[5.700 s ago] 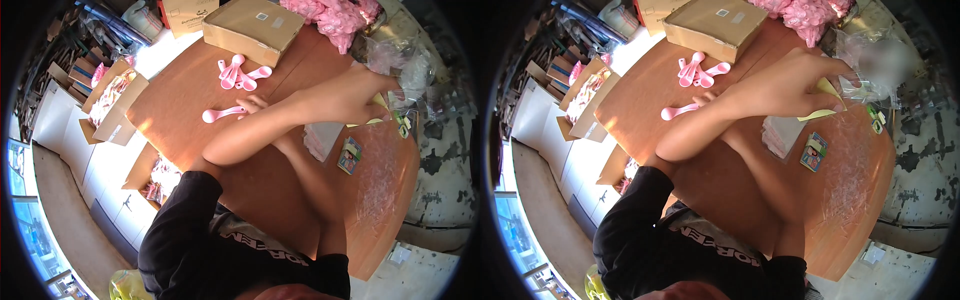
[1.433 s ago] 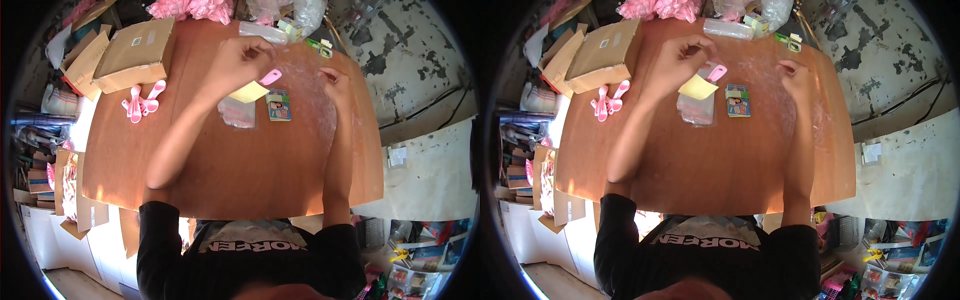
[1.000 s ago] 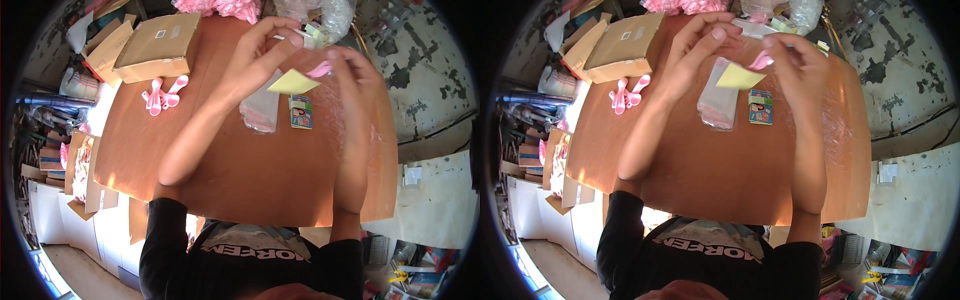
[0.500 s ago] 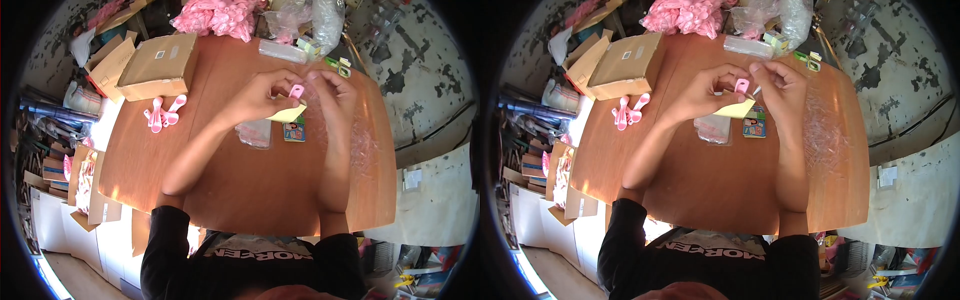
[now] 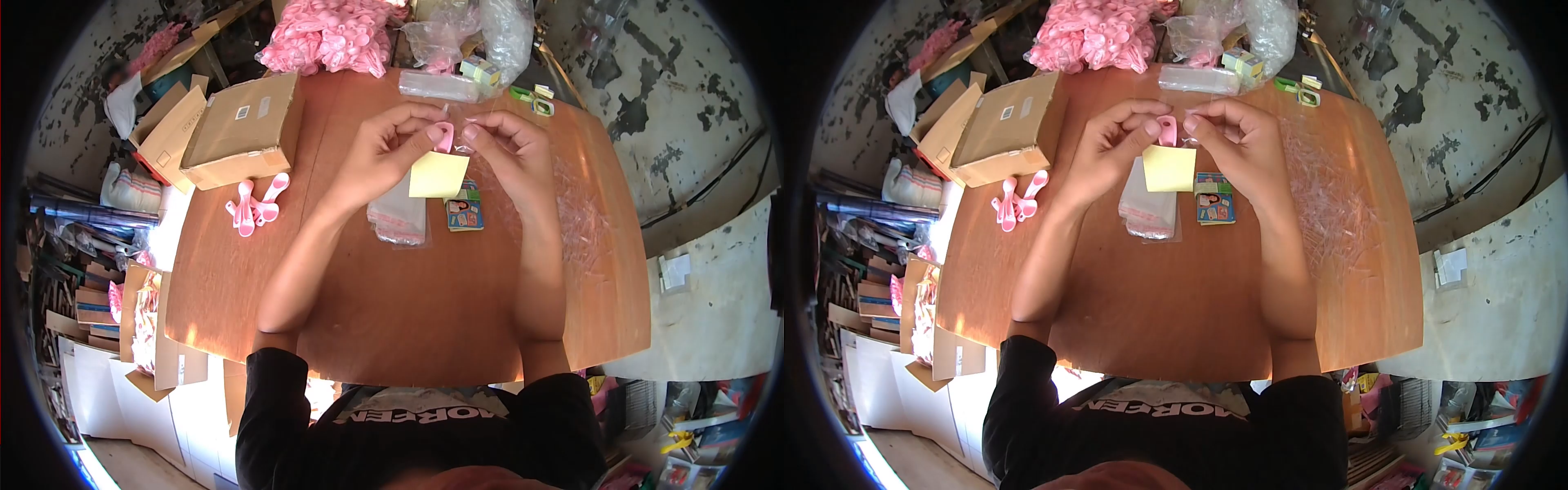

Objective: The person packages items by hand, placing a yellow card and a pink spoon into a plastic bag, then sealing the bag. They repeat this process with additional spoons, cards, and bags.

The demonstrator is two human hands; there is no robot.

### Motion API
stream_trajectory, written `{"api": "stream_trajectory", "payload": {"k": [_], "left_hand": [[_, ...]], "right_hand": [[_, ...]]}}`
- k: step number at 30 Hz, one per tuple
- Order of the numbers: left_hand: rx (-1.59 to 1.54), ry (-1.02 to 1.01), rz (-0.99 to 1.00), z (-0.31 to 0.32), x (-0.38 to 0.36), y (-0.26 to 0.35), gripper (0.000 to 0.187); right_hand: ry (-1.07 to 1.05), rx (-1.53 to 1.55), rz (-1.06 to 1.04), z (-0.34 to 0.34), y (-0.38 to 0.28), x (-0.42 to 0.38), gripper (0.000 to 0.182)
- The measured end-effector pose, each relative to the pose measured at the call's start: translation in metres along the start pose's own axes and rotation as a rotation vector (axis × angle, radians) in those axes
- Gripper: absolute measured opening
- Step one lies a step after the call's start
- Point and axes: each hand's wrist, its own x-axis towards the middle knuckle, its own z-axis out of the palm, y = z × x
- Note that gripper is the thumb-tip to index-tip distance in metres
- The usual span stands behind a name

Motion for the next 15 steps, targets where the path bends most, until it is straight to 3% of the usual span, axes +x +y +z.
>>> {"api": "stream_trajectory", "payload": {"k": [4, 7, 15], "left_hand": [[0.046, 0.130, 0.090, 0.001, 0.000, -0.004, 0.021], [0.020, 0.174, 0.007, 0.003, -0.001, 0.000, 0.021], [0.042, 0.086, -0.048, -0.012, -0.001, 0.011, 0.021]], "right_hand": [[0.032, -0.062, -0.037, 0.004, -0.004, -0.001, 0.015], [0.114, -0.109, -0.133, 0.006, -0.001, -0.001, 0.015], [-0.011, 0.055, -0.077, -0.001, -0.002, 0.000, 0.016]]}}
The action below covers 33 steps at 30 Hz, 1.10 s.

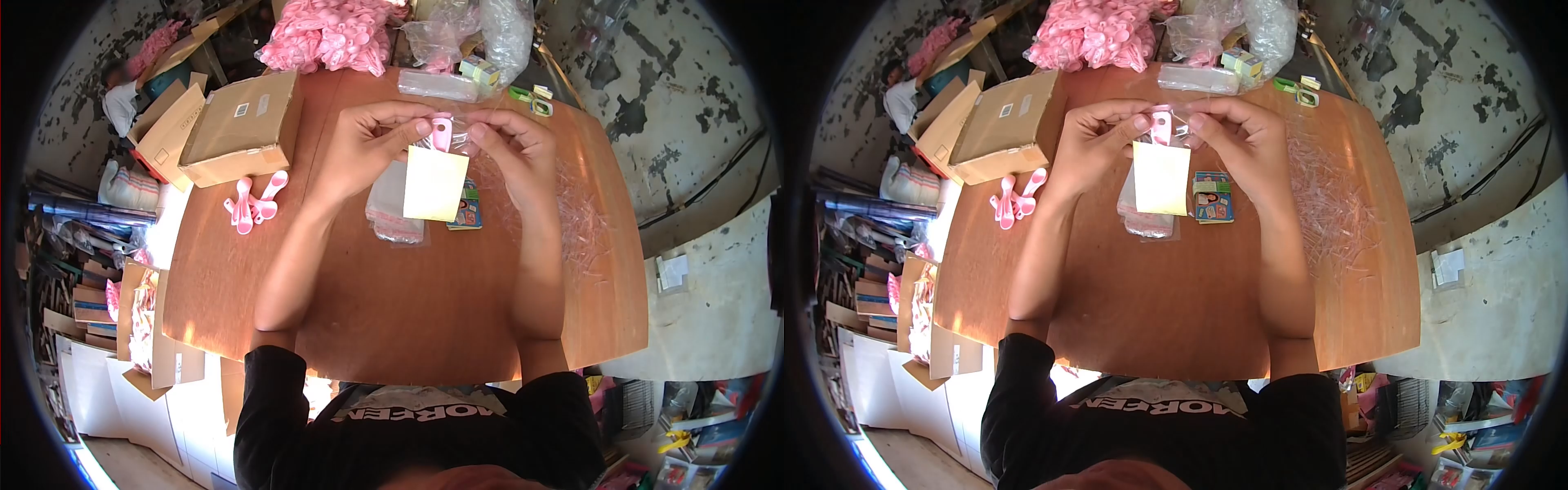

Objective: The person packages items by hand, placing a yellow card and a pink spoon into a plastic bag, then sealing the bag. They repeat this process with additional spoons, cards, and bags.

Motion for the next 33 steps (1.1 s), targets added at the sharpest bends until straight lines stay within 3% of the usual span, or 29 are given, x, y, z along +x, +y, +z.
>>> {"api": "stream_trajectory", "payload": {"k": [20, 30, 33], "left_hand": [[-0.014, -0.110, -0.034, -0.020, -0.001, 0.004, 0.021], [0.001, -0.147, 0.062, -0.022, -0.003, 0.005, 0.017], [-0.029, -0.143, 0.105, -0.026, -0.002, -0.002, 0.017]], "right_hand": [[-0.112, 0.024, -0.001, -0.010, -0.002, -0.002, 0.013], [-0.176, -0.148, -0.080, -0.010, -0.008, -0.001, 0.016], [-0.209, -0.055, -0.083, -0.008, -0.011, -0.002, 0.015]]}}
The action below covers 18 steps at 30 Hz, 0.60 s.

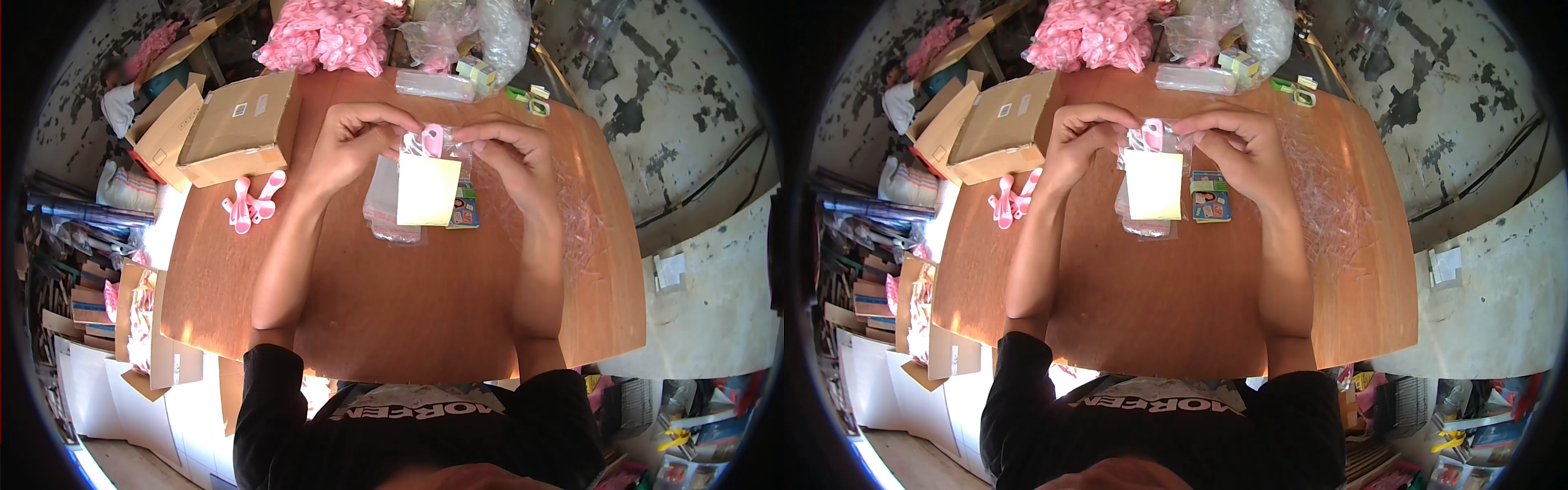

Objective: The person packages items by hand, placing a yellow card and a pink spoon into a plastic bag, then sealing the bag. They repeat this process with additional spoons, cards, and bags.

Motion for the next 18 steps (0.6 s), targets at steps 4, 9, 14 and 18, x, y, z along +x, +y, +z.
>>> {"api": "stream_trajectory", "payload": {"k": [4, 9, 14, 18], "left_hand": [[-0.083, 0.028, -0.010, 0.004, -0.001, 0.002, 0.011], [0.142, 0.074, -0.014, 0.015, 0.001, 0.007, 0.013], [0.072, 0.066, -0.030, 0.011, -0.003, 0.020, 0.022], [0.141, 0.101, -0.075, 0.005, -0.021, 0.053, 0.028]], "right_hand": [[0.016, 0.068, -0.025, 0.002, 0.003, -0.001, 0.013], [0.046, 0.055, 0.141, 0.007, 0.009, -0.002, 0.021], [0.004, 0.130, 0.048, 0.012, 0.002, -0.004, 0.033], [-0.072, 0.145, -0.043, 0.023, 0.002, -0.007, 0.042]]}}
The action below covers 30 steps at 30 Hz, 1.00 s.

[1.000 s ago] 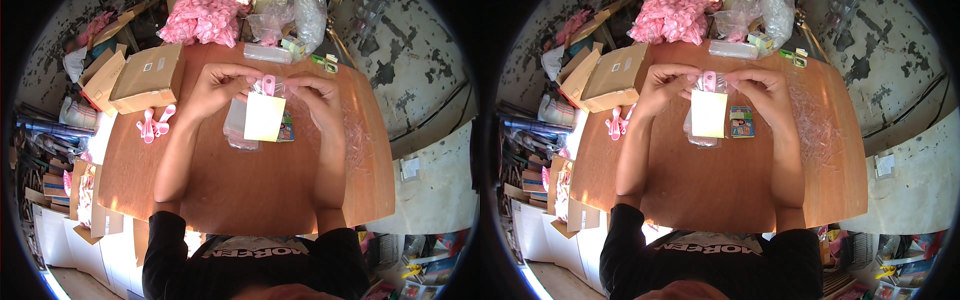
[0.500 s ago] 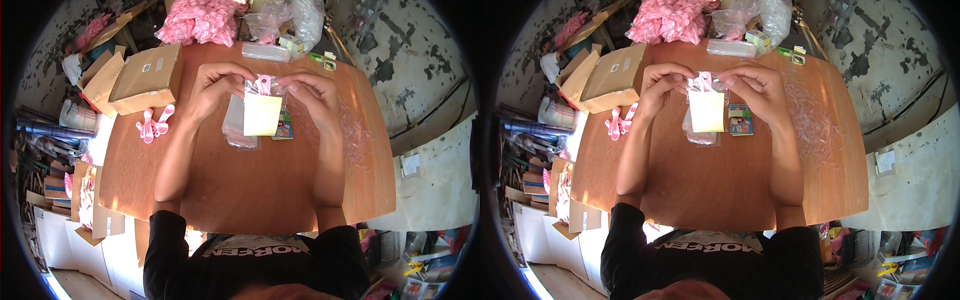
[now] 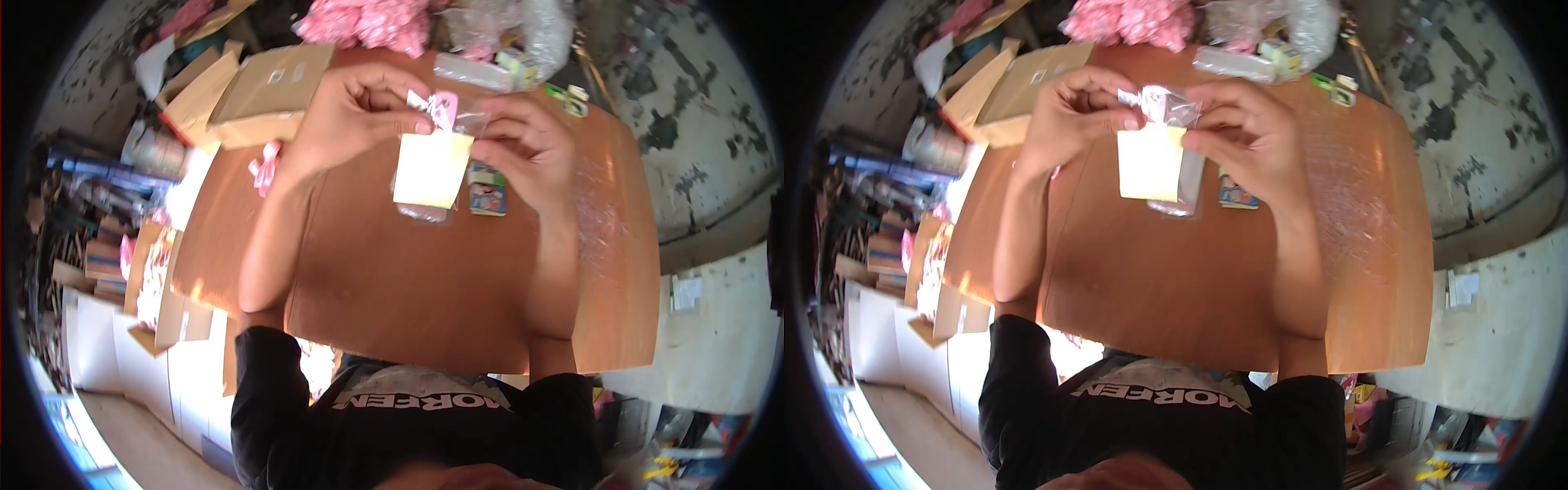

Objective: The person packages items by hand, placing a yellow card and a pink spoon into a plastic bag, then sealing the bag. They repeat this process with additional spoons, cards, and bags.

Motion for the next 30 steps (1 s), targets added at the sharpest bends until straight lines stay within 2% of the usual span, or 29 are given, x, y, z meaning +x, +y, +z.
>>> {"api": "stream_trajectory", "payload": {"k": [1, 2, 3, 4, 5, 6, 8, 9, 10, 11, 12, 13, 14, 15, 16, 17, 18, 19, 20, 21, 23, 25, 27, 28, 30], "left_hand": [[0.087, 0.041, -0.018, -0.008, -0.014, 0.020, 0.029], [0.044, 0.092, 0.074, -0.020, -0.031, 0.034, 0.023], [0.405, 0.249, 0.022, -0.032, -0.056, 0.058, 0.022], [0.496, 0.423, 0.222, -0.051, -0.086, 0.061, 0.022], [0.607, 0.644, 0.258, -0.065, -0.121, 0.076, 0.023], [0.583, 0.778, 0.315, -0.057, -0.149, 0.099, 0.022], [0.545, 0.959, 0.466, -0.077, -0.233, 0.118, 0.022], [0.569, 1.016, 0.450, -0.084, -0.275, 0.124, 0.023], [0.675, 1.240, 0.384, -0.078, -0.310, 0.121, 0.023], [0.763, 1.477, 0.200, -0.074, -0.349, 0.113, 0.023], [0.790, 1.585, 0.007, -0.056, -0.368, 0.100, 0.025], [0.690, 1.554, -0.077, -0.048, -0.397, 0.082, 0.029], [0.777, 1.578, -0.347, -0.049, -0.438, 0.060, 0.030], [0.768, 1.531, -0.493, -0.046, -0.482, 0.038, 0.032], [0.756, 1.487, -0.727, -0.040, -0.504, 0.024, 0.045], [1.025, 1.411, -1.035, -0.037, -0.522, 0.005, 0.066], [1.200, 1.371, -1.120, -0.032, -0.510, 0.003, 0.072], [1.374, 1.324, -1.193, -0.031, -0.493, 0.002, 0.079], [1.292, 1.400, -0.976, -0.040, -0.482, -0.001, 0.078], [1.074, 1.524, -0.650, -0.047, -0.456, -0.007, 0.069], [0.966, 1.366, -0.372, -0.037, -0.360, 0.006, 0.053], [0.788, 1.005, -0.218, -0.026, -0.285, 0.010, 0.036], [0.858, 0.533, -0.135, -0.011, -0.222, 0.018, 0.029], [0.812, 0.375, -0.101, -0.004, -0.193, 0.024, 0.024], [0.766, 0.120, -0.030, 0.013, -0.145, 0.032, 0.015]], "right_hand": [[0.024, 0.031, 0.030, 0.004, -0.004, -0.001, 0.044], [0.045, 0.067, 0.068, 0.008, -0.010, -0.003, 0.046], [0.052, 0.024, 0.076, 0.011, -0.015, -0.004, 0.045], [0.058, -0.019, 0.089, 0.011, -0.019, -0.005, 0.045], [0.067, -0.114, 0.134, 0.009, -0.024, -0.004, 0.043], [0.077, -0.215, 0.176, 0.004, -0.025, -0.004, 0.043], [0.043, -0.213, 0.110, -0.012, -0.012, -0.004, 0.041], [0.031, -0.189, 0.129, -0.022, -0.007, -0.003, 0.041], [0.014, -0.181, 0.081, -0.031, -0.003, -0.001, 0.039], [0.000, -0.175, 0.032, -0.034, 0.000, 0.000, 0.037], [-0.001, -0.165, 0.047, -0.031, 0.003, -0.002, 0.037], [-0.011, -0.237, 0.027, -0.028, 0.005, -0.002, 0.036], [-0.020, -0.311, 0.006, -0.025, 0.007, -0.003, 0.035], [-0.031, -0.388, -0.018, -0.021, 0.006, -0.003, 0.034], [-0.044, -0.466, -0.046, -0.017, 0.005, -0.002, 0.033], [-0.055, -0.550, -0.077, -0.015, 0.003, 0.000, 0.032], [-0.049, -0.566, -0.086, -0.007, -0.001, 0.001, 0.032], [-0.027, -0.440, 0.129, 0.006, -0.003, 0.001, 0.030], [-0.003, -0.308, 0.345, 0.012, -0.001, -0.001, 0.027], [-0.061, -0.219, 0.347, 0.011, 0.011, -0.001, 0.025], [-0.174, -0.280, 0.262, 0.016, 0.044, 0.001, 0.019], [-0.367, -0.406, 0.281, 0.027, 0.066, 0.001, 0.013], [-0.423, -0.537, 0.346, 0.036, 0.097, -0.006, 0.016], [-0.462, -0.637, 0.286, 0.039, 0.109, -0.009, 0.016], [-0.454, -0.766, 0.299, 0.041, 0.142, -0.020, 0.016]]}}
